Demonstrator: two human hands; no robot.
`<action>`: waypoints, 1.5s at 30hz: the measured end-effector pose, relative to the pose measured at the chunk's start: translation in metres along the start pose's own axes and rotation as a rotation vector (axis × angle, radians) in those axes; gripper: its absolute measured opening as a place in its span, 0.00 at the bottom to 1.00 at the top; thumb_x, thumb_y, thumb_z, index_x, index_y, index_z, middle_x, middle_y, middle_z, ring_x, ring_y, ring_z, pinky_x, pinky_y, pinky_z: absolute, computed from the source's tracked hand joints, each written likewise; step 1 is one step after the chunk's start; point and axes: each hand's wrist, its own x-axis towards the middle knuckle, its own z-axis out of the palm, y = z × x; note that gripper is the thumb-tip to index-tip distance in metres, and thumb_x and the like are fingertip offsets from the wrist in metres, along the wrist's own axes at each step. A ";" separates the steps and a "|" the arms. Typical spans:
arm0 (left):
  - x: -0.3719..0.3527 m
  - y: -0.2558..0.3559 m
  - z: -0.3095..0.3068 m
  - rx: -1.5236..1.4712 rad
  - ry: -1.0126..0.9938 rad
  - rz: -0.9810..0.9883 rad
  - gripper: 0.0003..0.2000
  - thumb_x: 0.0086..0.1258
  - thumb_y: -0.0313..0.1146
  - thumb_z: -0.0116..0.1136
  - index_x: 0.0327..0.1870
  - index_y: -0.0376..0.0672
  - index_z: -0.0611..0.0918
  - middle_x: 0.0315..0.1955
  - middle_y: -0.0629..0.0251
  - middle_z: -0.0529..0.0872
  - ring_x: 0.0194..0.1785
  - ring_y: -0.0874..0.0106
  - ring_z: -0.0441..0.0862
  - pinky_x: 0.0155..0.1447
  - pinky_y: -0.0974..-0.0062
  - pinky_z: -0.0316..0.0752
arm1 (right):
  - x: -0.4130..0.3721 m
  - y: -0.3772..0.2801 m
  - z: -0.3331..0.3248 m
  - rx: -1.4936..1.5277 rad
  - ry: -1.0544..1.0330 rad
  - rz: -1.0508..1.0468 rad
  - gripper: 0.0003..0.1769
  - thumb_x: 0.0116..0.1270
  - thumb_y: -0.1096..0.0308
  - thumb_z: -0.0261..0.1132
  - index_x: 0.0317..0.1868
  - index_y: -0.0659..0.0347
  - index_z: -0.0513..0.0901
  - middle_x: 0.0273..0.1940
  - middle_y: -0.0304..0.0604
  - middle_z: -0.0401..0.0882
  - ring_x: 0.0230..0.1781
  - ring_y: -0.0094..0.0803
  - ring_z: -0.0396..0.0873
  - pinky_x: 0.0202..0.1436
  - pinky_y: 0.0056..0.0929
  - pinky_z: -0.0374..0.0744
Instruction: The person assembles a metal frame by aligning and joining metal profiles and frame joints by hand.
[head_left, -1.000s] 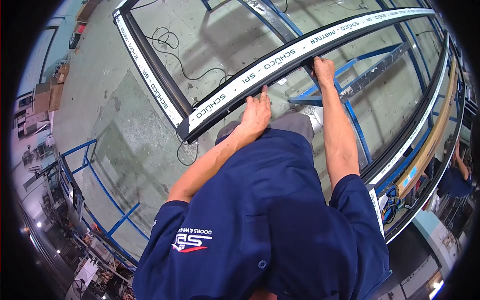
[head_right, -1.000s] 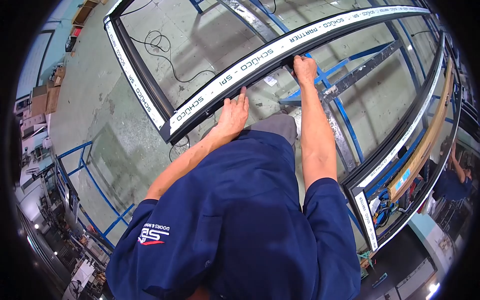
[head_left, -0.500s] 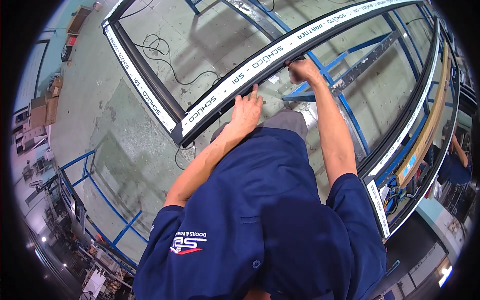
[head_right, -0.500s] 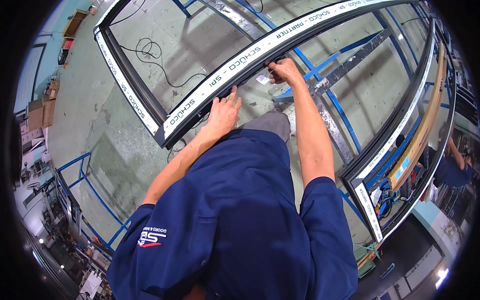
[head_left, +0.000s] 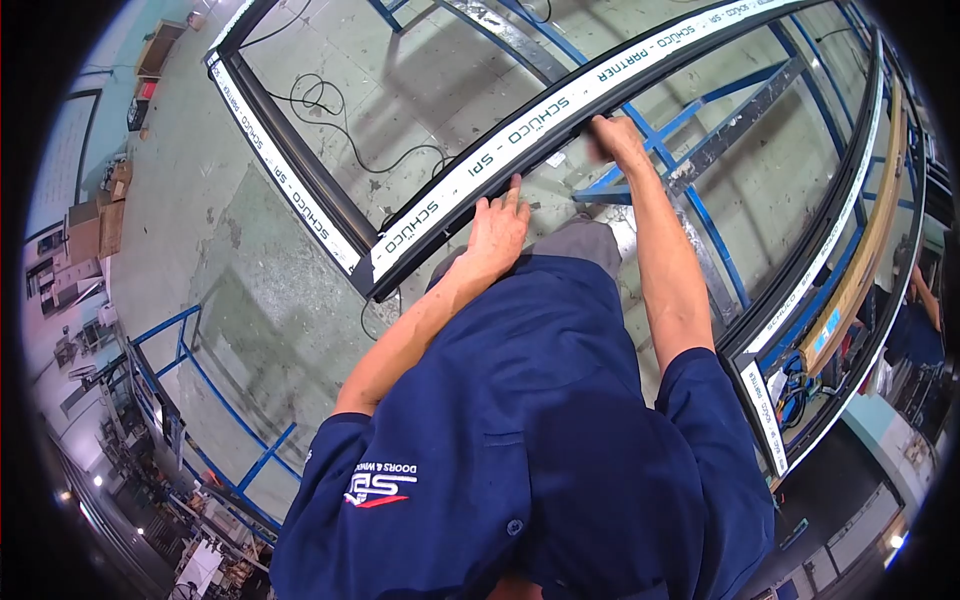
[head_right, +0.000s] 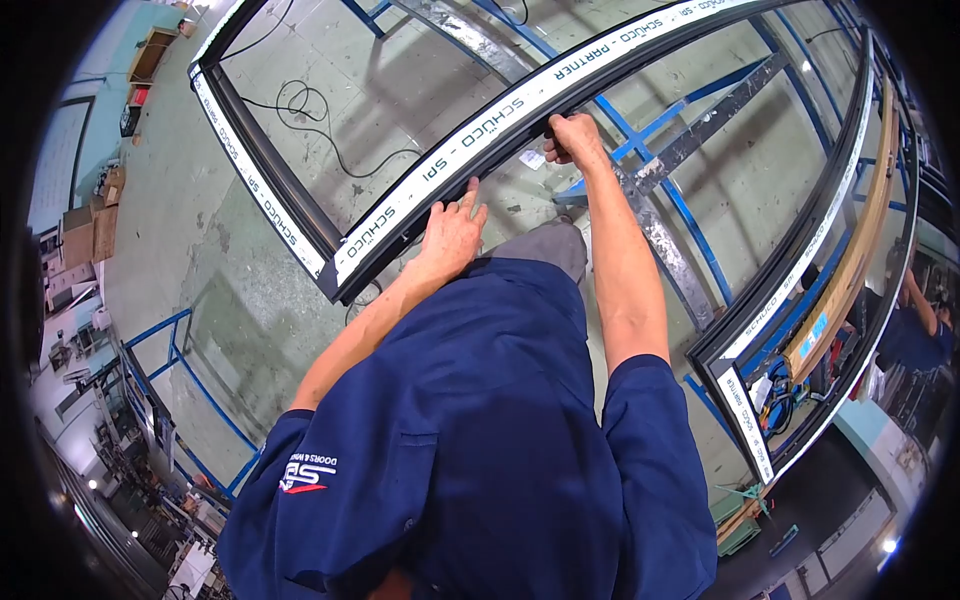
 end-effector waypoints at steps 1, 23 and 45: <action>0.000 0.000 -0.001 -0.005 -0.010 0.001 0.29 0.61 0.39 0.72 0.66 0.43 0.83 0.80 0.41 0.64 0.54 0.60 0.87 0.59 0.58 0.75 | 0.000 0.000 0.000 -0.005 -0.005 -0.008 0.17 0.73 0.61 0.58 0.37 0.68 0.84 0.26 0.42 0.85 0.21 0.31 0.84 0.23 0.29 0.80; 0.006 0.001 -0.024 -0.055 -0.014 0.028 0.30 0.60 0.41 0.76 0.65 0.43 0.82 0.81 0.46 0.62 0.52 0.61 0.88 0.51 0.58 0.79 | -0.006 0.017 0.023 -0.010 0.110 -0.086 0.19 0.68 0.61 0.60 0.31 0.72 0.86 0.24 0.48 0.86 0.19 0.33 0.85 0.25 0.33 0.82; 0.018 0.018 -0.020 0.340 0.039 0.035 0.26 0.71 0.37 0.55 0.67 0.31 0.80 0.76 0.41 0.71 0.46 0.69 0.82 0.44 0.66 0.74 | -0.011 0.041 0.016 -0.055 -0.168 -0.160 0.15 0.73 0.62 0.65 0.35 0.67 0.82 0.28 0.42 0.83 0.25 0.28 0.83 0.30 0.29 0.81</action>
